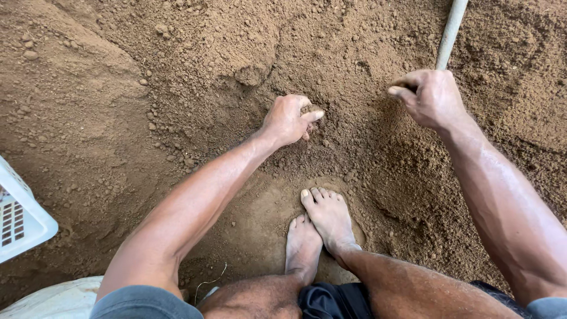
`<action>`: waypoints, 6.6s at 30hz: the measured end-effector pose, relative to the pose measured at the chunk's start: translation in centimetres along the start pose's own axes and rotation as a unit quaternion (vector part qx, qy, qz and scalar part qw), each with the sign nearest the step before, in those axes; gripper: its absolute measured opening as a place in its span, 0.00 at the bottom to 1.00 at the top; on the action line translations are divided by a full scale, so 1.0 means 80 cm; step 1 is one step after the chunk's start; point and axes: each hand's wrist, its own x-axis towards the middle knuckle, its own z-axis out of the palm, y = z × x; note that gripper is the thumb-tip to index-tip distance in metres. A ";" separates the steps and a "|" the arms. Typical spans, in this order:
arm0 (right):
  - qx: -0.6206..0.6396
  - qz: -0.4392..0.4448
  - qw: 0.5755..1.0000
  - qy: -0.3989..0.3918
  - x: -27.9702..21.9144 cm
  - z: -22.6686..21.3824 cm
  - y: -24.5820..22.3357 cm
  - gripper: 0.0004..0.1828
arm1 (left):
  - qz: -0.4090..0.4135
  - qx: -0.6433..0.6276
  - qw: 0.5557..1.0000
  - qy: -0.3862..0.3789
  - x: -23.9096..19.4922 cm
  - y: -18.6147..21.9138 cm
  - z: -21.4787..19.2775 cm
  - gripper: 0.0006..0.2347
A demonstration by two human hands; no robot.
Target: The person sifts sand through their fingers to separate small items, collecting them in their left hand. They repeatedly scoop and rub sand, then transfer the collected items into a nearby white plastic basket.
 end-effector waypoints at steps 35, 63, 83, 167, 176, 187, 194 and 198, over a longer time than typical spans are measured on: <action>0.211 0.125 0.965 -0.092 -0.006 0.011 -0.019 0.08 | 0.001 0.081 0.995 0.054 -0.037 -0.017 -0.028 0.11; -0.180 -0.227 0.953 -0.092 0.208 0.090 -0.126 0.16 | -0.057 -0.044 0.996 0.046 -0.054 -0.060 -0.042 0.14; 0.305 0.022 0.942 -0.136 0.101 0.017 -0.114 0.05 | -0.053 -0.039 0.995 0.078 -0.052 -0.049 -0.052 0.11; -0.001 -0.120 0.989 -0.082 -0.208 0.186 -0.188 0.21 | -0.102 0.036 0.987 0.116 0.025 0.001 -0.005 0.39; -0.008 -0.129 0.989 -0.074 -0.208 0.186 -0.190 0.22 | -0.017 0.000 0.989 0.149 0.046 0.004 0.015 0.24; 0.004 -0.129 0.990 -0.064 -0.210 0.187 -0.195 0.22 | -0.010 -0.073 0.992 0.105 0.046 0.013 0.007 0.09; 0.002 -0.122 0.989 -0.085 -0.213 0.182 -0.195 0.20 | -0.055 -0.057 0.993 0.087 0.050 -0.008 0.006 0.10; 0.002 -0.116 0.988 -0.102 -0.213 0.180 -0.193 0.19 | 0.356 -0.028 0.904 0.234 0.050 -0.008 0.003 0.07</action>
